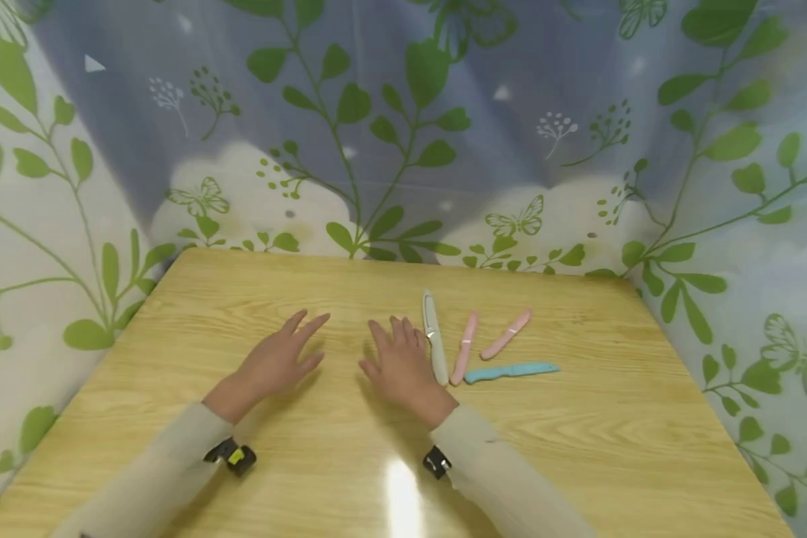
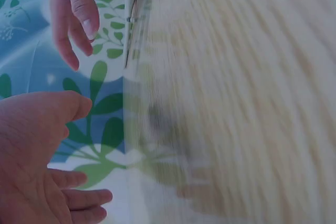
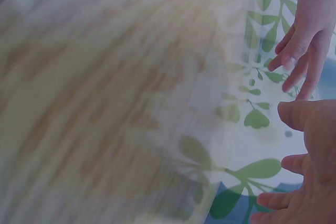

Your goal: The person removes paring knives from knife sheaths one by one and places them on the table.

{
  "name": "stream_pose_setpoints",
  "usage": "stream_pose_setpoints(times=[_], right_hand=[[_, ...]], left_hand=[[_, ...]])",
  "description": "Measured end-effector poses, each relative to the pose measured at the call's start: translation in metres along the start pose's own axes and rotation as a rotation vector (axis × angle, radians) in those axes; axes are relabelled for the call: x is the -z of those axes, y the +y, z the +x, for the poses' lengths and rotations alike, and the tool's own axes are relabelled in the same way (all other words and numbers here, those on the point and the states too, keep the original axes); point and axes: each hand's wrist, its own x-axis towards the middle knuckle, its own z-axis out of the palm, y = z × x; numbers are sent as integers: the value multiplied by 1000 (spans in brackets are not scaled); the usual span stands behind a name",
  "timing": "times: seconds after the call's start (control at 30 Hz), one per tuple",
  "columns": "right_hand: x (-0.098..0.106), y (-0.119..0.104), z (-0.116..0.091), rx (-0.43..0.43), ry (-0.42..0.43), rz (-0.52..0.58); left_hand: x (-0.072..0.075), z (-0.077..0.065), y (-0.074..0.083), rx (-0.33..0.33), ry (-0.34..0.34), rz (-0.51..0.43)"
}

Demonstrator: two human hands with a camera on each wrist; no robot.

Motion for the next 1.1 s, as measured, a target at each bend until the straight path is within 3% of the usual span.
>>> stream_pose_setpoints(times=[0.27,0.5,0.7,1.1], right_hand=[[8,6,-3,-42,57,11],[12,20,-6,-74,112,-11],[17,30,-8,-55,186,-23],[28,43,-14,-150,155,19]], left_hand=[[-3,17,12,-63,52,-90],[-3,33,24,-42,42,-183],[-1,47,32,-43,-2,-159],[-9,75,48,-90,-65,-68]])
